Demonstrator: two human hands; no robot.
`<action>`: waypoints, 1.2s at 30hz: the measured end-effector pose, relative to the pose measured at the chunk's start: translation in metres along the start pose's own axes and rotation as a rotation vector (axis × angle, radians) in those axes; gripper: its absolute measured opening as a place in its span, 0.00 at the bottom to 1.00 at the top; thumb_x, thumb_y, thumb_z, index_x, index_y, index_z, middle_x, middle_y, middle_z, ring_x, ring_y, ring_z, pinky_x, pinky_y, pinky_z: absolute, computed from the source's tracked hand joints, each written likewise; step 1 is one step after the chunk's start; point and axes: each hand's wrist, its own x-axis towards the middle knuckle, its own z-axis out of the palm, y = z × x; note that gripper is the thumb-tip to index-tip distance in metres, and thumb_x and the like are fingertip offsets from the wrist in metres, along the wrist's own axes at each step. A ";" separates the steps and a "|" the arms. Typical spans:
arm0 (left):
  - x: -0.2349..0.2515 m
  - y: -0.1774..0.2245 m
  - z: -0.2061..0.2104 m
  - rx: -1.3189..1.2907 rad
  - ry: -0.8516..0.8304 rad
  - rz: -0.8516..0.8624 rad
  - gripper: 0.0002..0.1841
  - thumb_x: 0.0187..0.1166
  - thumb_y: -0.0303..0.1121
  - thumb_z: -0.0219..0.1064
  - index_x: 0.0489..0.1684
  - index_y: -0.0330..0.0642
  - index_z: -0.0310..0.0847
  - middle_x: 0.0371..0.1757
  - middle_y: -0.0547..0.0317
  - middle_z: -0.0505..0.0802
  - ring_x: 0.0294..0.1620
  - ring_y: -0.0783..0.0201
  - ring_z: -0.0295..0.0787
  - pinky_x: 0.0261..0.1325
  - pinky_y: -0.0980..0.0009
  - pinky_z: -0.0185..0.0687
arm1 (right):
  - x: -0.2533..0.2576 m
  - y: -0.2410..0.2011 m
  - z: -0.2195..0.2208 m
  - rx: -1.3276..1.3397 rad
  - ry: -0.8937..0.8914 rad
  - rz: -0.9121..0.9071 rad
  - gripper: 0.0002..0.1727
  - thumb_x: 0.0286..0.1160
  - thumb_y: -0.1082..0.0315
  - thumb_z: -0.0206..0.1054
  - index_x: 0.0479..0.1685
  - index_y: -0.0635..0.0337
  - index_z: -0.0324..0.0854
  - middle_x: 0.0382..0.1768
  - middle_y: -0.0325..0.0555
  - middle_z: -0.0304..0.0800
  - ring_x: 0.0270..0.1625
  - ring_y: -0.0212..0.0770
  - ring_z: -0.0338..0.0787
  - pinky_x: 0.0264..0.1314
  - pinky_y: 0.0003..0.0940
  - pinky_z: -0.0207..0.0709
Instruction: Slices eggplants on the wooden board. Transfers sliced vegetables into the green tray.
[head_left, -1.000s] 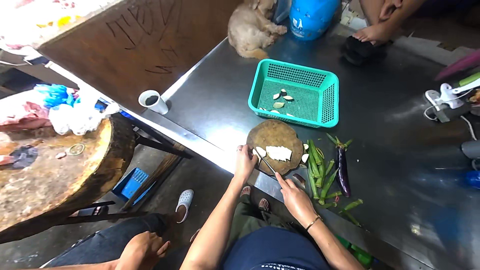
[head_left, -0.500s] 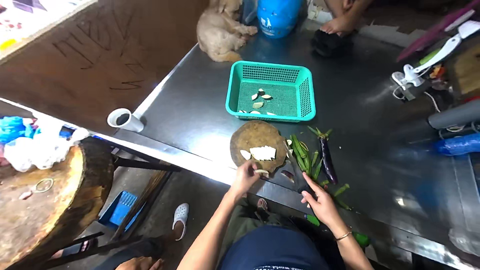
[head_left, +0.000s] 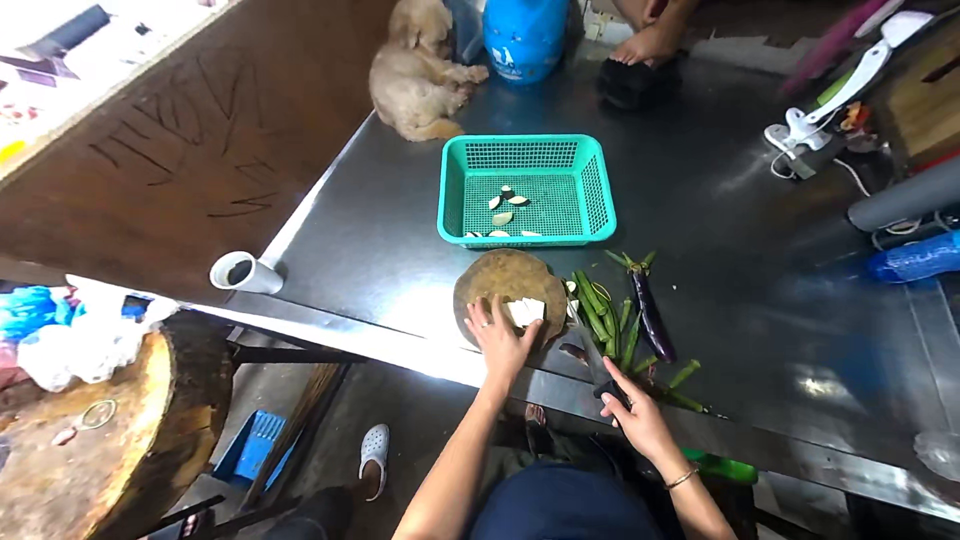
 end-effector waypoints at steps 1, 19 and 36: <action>0.003 0.009 0.006 0.059 -0.014 0.005 0.55 0.59 0.79 0.65 0.80 0.40 0.75 0.83 0.23 0.71 0.86 0.21 0.57 0.84 0.24 0.44 | 0.000 -0.002 0.001 0.008 -0.009 0.000 0.34 0.84 0.72 0.60 0.92 0.47 0.64 0.81 0.41 0.79 0.33 0.30 0.90 0.35 0.27 0.86; 0.016 0.006 0.055 0.267 -0.001 0.290 0.24 0.74 0.63 0.59 0.51 0.59 0.91 0.60 0.54 0.93 0.70 0.39 0.83 0.59 0.34 0.77 | 0.023 0.003 -0.006 -0.002 0.012 -0.061 0.34 0.83 0.73 0.61 0.91 0.45 0.65 0.79 0.39 0.81 0.34 0.34 0.93 0.36 0.33 0.89; 0.123 0.039 -0.008 -0.263 0.062 0.026 0.24 0.67 0.54 0.70 0.49 0.41 0.88 0.53 0.48 0.92 0.60 0.45 0.88 0.57 0.41 0.81 | 0.033 -0.030 -0.006 0.128 0.023 -0.071 0.37 0.85 0.78 0.56 0.95 0.59 0.52 0.62 0.61 0.87 0.33 0.41 0.93 0.36 0.36 0.90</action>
